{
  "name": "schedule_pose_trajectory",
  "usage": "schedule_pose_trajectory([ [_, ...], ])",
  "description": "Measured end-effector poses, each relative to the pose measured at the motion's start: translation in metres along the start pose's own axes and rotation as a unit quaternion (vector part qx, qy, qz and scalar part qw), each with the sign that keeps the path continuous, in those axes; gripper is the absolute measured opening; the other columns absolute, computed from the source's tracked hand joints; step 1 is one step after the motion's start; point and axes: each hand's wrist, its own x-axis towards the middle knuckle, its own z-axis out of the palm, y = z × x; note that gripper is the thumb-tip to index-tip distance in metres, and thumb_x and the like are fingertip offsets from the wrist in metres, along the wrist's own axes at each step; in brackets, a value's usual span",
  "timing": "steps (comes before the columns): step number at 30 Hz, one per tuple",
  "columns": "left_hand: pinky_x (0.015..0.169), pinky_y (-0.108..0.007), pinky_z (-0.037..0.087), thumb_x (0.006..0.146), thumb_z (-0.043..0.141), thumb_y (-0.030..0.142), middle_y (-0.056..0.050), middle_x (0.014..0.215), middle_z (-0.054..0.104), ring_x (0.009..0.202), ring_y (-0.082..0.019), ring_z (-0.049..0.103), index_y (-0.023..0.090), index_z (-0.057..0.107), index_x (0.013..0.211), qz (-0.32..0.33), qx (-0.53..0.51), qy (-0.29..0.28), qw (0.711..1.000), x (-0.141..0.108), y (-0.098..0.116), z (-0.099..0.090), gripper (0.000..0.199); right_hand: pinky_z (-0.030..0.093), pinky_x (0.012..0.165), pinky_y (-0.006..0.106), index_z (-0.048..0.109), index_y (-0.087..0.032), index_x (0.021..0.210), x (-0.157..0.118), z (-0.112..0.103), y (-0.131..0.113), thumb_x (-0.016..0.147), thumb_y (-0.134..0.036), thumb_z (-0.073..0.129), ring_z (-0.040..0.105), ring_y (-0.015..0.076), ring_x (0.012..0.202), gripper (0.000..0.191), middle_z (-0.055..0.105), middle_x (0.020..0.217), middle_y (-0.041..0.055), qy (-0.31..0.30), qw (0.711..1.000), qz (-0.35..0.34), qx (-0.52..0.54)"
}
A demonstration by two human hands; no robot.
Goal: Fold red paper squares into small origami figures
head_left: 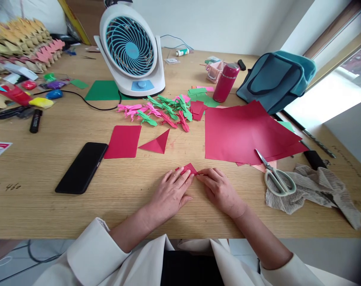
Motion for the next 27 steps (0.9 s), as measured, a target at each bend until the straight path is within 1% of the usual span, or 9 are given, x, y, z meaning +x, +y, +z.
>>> schedule_pose_trajectory([
  [2, 0.115, -0.047, 0.031, 0.096, 0.048, 0.039, -0.011, 0.15, 0.046, 0.143, -0.028, 0.034, 0.017, 0.044, 0.144, 0.01, -0.004, 0.001, 1.0, -0.0021, -0.0019, 0.0007, 0.052, 0.05, 0.09, 0.047, 0.058, -0.02, 0.126, 0.0007, 0.0, 0.0, 0.09, -0.004, 0.047, 0.055, 0.0257, 0.105, 0.04, 0.061, 0.116, 0.0121, 0.003, 1.0, 0.002, 0.003],
  [4, 0.116, -0.046, 0.031, 0.097, 0.047, 0.038, -0.012, 0.152, 0.043, 0.144, -0.028, 0.033, 0.013, 0.043, 0.145, 0.022, -0.002, 0.008, 1.0, -0.005, -0.004, 0.0007, 0.054, 0.05, 0.091, 0.047, 0.059, -0.02, 0.124, 0.0008, -0.0002, -0.0003, 0.091, -0.004, 0.046, 0.056, 0.0255, 0.105, 0.039, 0.061, 0.115, 0.012, 0.006, 1.0, 0.006, 0.005],
  [7, 0.116, -0.045, 0.031, 0.098, 0.045, 0.036, -0.015, 0.152, 0.043, 0.143, -0.029, 0.034, 0.007, 0.044, 0.143, 0.018, 0.009, 0.024, 0.999, -0.0089, -0.0056, -0.0008, 0.053, 0.05, 0.091, 0.046, 0.059, -0.019, 0.123, 0.0, -0.0003, -0.0001, 0.09, -0.003, 0.046, 0.055, 0.0256, 0.106, 0.039, 0.061, 0.116, 0.0121, 0.003, 1.0, 0.008, 0.007],
  [13, 0.109, -0.048, 0.038, 0.096, 0.051, 0.035, -0.013, 0.145, 0.051, 0.136, -0.031, 0.044, 0.013, 0.052, 0.137, 0.001, 0.031, 0.014, 0.999, -0.0084, -0.003, -0.0076, 0.047, 0.049, 0.09, 0.047, 0.057, -0.019, 0.126, -0.0016, 0.0014, 0.0009, 0.09, -0.003, 0.046, 0.054, 0.0266, 0.105, 0.04, 0.06, 0.119, 0.0128, -0.014, 1.0, 0.006, -0.008],
  [16, 0.11, -0.048, 0.037, 0.095, 0.052, 0.037, -0.012, 0.145, 0.052, 0.136, -0.03, 0.044, 0.011, 0.052, 0.136, 0.009, 0.041, 0.01, 0.999, -0.0069, -0.0036, -0.0085, 0.049, 0.049, 0.089, 0.047, 0.057, -0.018, 0.125, -0.0018, 0.0021, 0.0005, 0.091, -0.004, 0.047, 0.053, 0.0264, 0.104, 0.038, 0.061, 0.119, 0.013, -0.019, 1.0, 0.006, -0.021],
  [20, 0.112, -0.046, 0.035, 0.096, 0.049, 0.037, -0.012, 0.146, 0.05, 0.137, -0.029, 0.043, 0.009, 0.049, 0.138, 0.027, 0.042, 0.008, 0.999, -0.007, -0.0067, -0.0061, 0.05, 0.049, 0.09, 0.045, 0.058, -0.018, 0.124, -0.0024, 0.0013, -0.0006, 0.091, -0.005, 0.047, 0.053, 0.0256, 0.103, 0.037, 0.061, 0.118, 0.0123, -0.014, 1.0, 0.004, -0.024],
  [23, 0.112, -0.047, 0.034, 0.097, 0.048, 0.037, -0.012, 0.147, 0.049, 0.137, -0.029, 0.042, 0.011, 0.047, 0.141, 0.027, 0.038, 0.002, 0.999, -0.0073, -0.0078, -0.0048, 0.051, 0.048, 0.089, 0.044, 0.055, -0.019, 0.129, -0.0017, -0.0007, -0.002, 0.092, -0.007, 0.048, 0.053, 0.0252, 0.1, 0.039, 0.061, 0.116, 0.0117, -0.018, 0.999, 0.003, -0.034],
  [27, 0.112, -0.049, 0.035, 0.097, 0.047, 0.037, -0.011, 0.149, 0.047, 0.139, -0.03, 0.04, 0.013, 0.045, 0.142, 0.023, 0.031, -0.012, 0.999, -0.0071, -0.0077, -0.0048, 0.051, 0.048, 0.086, 0.044, 0.052, -0.025, 0.137, 0.002, -0.0025, -0.0032, 0.093, -0.013, 0.051, 0.053, 0.0254, 0.098, 0.045, 0.059, 0.116, 0.0113, -0.046, 0.997, 0.003, -0.069],
])
